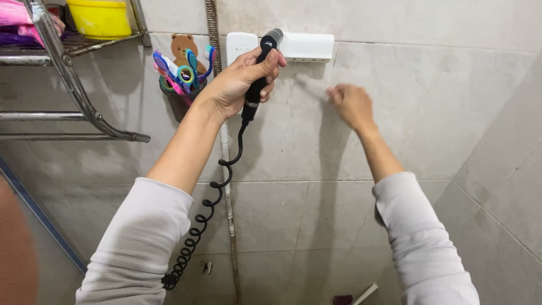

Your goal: The person uses a handheld bidet sprayer and a small brush to clean a wall-mounted toothbrush holder and a toothbrush cup in a tiled bathroom. They remove toothbrushes, scrub the holder and cup, rinse with water, and return the toothbrushes to the holder.

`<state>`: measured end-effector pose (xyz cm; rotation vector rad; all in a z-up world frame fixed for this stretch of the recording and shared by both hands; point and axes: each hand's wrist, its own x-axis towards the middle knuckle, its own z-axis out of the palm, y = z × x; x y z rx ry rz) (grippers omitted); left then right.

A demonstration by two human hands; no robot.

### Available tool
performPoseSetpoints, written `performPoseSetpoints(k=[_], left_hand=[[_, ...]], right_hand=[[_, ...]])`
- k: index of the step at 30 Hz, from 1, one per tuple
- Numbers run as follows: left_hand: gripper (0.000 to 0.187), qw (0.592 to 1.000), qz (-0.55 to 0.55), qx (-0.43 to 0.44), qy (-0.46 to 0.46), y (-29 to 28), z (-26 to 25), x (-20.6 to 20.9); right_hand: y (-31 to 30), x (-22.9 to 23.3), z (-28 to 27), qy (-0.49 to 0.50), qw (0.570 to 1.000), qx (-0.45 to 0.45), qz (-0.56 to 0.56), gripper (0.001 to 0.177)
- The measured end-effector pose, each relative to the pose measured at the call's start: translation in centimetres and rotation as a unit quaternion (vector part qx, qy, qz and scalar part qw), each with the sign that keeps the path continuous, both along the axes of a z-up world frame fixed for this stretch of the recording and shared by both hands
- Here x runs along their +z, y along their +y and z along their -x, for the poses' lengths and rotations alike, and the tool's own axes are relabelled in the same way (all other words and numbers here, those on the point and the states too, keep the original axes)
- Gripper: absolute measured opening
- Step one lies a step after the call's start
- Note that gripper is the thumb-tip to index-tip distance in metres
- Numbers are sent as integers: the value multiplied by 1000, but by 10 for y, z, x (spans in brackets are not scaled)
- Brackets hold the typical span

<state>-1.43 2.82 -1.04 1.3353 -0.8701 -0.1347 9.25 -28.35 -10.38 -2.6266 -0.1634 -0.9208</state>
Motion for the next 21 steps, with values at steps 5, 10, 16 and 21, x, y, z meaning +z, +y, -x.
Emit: performPoseSetpoints(k=[5,10,16,21], left_hand=[[41,1000,6,-8,4,-2,0,-10],[41,1000,13,-12,16,1,0,-18],[37,998,66,8,11,4,-11,-38],[36,997,70,-8,16,-7,-12,-44]], right_hand=[[30,-12,-12,34,998,28,-52,38],[21,-80,-20,103,988,19,117,49],[-32,-23,-3,44,999,-27,-18,47],[8,-60,8,109,994,-19,-6,49]])
